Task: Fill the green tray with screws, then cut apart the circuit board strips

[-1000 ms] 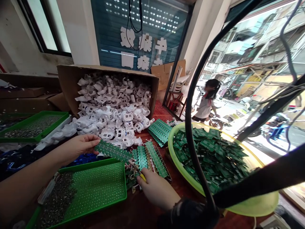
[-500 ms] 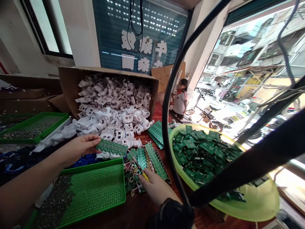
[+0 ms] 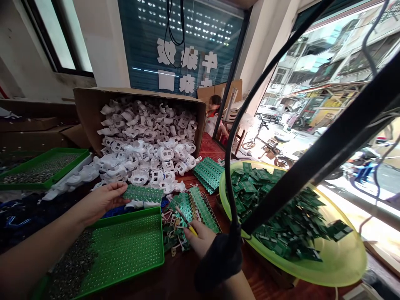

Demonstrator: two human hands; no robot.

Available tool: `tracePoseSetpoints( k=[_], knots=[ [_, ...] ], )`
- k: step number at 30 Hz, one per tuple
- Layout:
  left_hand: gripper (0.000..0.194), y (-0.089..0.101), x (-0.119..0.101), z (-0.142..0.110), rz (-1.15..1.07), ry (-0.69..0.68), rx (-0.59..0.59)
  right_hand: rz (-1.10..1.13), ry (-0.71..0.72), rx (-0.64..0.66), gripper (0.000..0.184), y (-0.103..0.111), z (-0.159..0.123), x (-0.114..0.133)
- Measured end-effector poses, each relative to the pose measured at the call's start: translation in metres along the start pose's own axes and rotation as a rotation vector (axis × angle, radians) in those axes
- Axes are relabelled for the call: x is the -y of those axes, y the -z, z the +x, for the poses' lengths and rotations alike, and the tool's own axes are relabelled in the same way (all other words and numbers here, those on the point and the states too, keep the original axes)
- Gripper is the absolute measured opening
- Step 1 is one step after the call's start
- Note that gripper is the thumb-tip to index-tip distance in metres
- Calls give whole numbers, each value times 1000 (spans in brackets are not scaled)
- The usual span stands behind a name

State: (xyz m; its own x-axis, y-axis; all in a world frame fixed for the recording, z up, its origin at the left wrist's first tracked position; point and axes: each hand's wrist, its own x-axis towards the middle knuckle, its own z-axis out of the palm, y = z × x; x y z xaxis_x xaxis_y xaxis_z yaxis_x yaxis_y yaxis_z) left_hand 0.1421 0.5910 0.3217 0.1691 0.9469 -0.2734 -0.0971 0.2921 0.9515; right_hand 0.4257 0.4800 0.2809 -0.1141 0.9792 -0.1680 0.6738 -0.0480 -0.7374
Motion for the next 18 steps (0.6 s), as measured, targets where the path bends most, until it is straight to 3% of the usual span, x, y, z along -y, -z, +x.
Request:
tracePoseSetpoints(
  k=[4, 8, 14, 18],
  knots=[
    [26, 2, -10, -8, 48, -44, -36, -147, -46, 135, 20, 6, -6, 21],
    [31, 0, -11, -12, 90, -65, -46, -203, 2, 231, 19, 2, -7, 37],
    [37, 0, 1, -10, 98, -37, -23, -391, 49, 267, 24, -2, -5, 42],
    [35, 1, 4, -7, 89, -38, 2, -384, 31, 253, 24, 7, -12, 40]
  ],
)
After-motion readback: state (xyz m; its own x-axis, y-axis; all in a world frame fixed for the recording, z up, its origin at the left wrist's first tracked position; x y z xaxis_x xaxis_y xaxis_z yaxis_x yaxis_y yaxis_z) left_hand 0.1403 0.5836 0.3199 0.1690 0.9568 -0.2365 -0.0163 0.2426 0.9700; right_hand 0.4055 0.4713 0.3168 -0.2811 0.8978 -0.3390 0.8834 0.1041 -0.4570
